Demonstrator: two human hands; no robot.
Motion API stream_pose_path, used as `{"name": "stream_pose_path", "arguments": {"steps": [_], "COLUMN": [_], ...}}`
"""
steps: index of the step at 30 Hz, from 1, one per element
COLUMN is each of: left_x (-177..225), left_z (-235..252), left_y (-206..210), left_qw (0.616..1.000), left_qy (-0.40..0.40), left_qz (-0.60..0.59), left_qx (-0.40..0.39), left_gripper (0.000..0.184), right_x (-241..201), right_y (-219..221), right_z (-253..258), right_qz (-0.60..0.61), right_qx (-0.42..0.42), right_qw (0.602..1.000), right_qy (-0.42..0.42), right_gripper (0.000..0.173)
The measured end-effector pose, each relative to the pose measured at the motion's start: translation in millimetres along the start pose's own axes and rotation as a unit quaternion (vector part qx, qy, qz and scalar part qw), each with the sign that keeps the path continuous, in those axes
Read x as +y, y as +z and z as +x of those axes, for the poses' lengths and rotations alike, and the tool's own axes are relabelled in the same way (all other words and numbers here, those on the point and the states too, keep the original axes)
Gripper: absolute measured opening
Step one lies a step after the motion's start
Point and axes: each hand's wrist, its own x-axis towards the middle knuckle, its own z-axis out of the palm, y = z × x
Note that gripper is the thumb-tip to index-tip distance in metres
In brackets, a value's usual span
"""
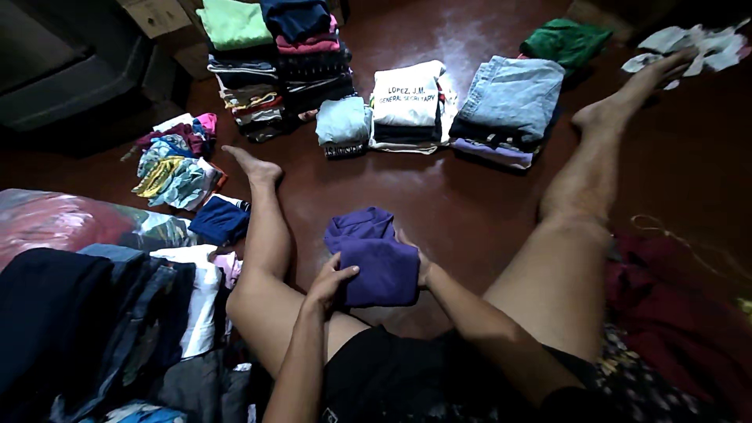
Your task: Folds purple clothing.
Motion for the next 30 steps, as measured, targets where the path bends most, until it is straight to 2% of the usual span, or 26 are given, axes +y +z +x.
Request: {"name": "stream_pose_path", "arguments": {"steps": [2,4,6,8,11,13,15,17,18,20,22,23,24,27,28,30], "left_x": [-0.6,0.7,4.8,1.8,-5.2,-15.6,-21.6,-18.6,-13.8,-0.1,18.6,29.6,42.0,63.9,64.9,54.0], "left_z": [0.4,-7.7,-20.9,-38.6,-65.8,-76.3,-80.7,-78.4,-74.1,-58.6,-36.8,-24.3,-10.9,37.6,54.3,84.7], "left_y": [1.3,3.5,4.3,2.0,0.2,-0.2,-2.5,0.2,2.6,4.7,3.3,2.1,0.4,-8.9,-13.5,-20.2], "left_qw": [0.999,0.997,0.988,0.964,0.912,0.909,0.937,0.966,0.971,0.971,0.967,0.964,0.963,0.961,0.962,0.959], "left_qy": [0.040,0.053,0.058,0.079,0.106,0.130,0.160,0.187,0.195,0.199,0.178,0.162,0.141,0.108,0.092,0.038], "left_qz": [-0.009,0.031,0.116,0.216,0.337,0.345,0.281,0.175,0.135,0.118,0.156,0.178,0.191,0.184,0.185,0.201], "left_qx": [-0.011,-0.037,-0.079,-0.136,-0.210,-0.193,-0.132,-0.035,0.009,0.068,0.097,0.111,0.127,0.173,0.181,0.195], "left_gripper": [0.051,0.053,0.053,0.049,0.049,0.035,0.028,0.029,0.030,0.032,0.036,0.037,0.040,0.044,0.049,0.057], "right_x": [-19.9,-36.7,-45.5,-46.3,-44.6,-41.5,-39.0,-37.5,-37.0,-33.7,-31.3,-33.3,-38.8,-54.7,-56.3,-52.7], "right_y": [1.7,-4.7,-8.4,-10.9,0.3,9.4,14.1,11.9,11.7,18.6,23.9,27.6,31.0,34.4,30.1,13.8], "right_z": [-6.9,-17.8,-25.1,-25.9,-33.9,-44.6,-57.8,-68.7,-70.7,-61.6,-36.7,-23.3,-9.8,28.7,42.1,65.5], "right_qz": [-0.073,-0.207,-0.279,-0.326,-0.424,-0.521,-0.575,-0.589,-0.588,-0.582,-0.545,-0.505,-0.466,-0.388,-0.388,-0.438], "right_qx": [-0.024,-0.121,-0.184,-0.239,-0.294,-0.327,-0.336,-0.298,-0.251,-0.106,0.022,0.066,0.096,0.178,0.205,0.264], "right_qw": [0.997,0.971,0.943,0.914,0.854,0.787,0.745,0.751,0.769,0.806,0.833,0.851,0.867,0.887,0.881,0.843], "right_qy": [-0.003,-0.019,-0.005,0.030,0.065,0.044,0.030,0.014,0.012,-0.024,-0.095,-0.126,-0.149,-0.176,-0.178,-0.166], "right_gripper": [0.090,0.101,0.098,0.091,0.098,0.100,0.110,0.121,0.115,0.078,0.045,0.032,0.027,0.025,0.027,0.032]}}
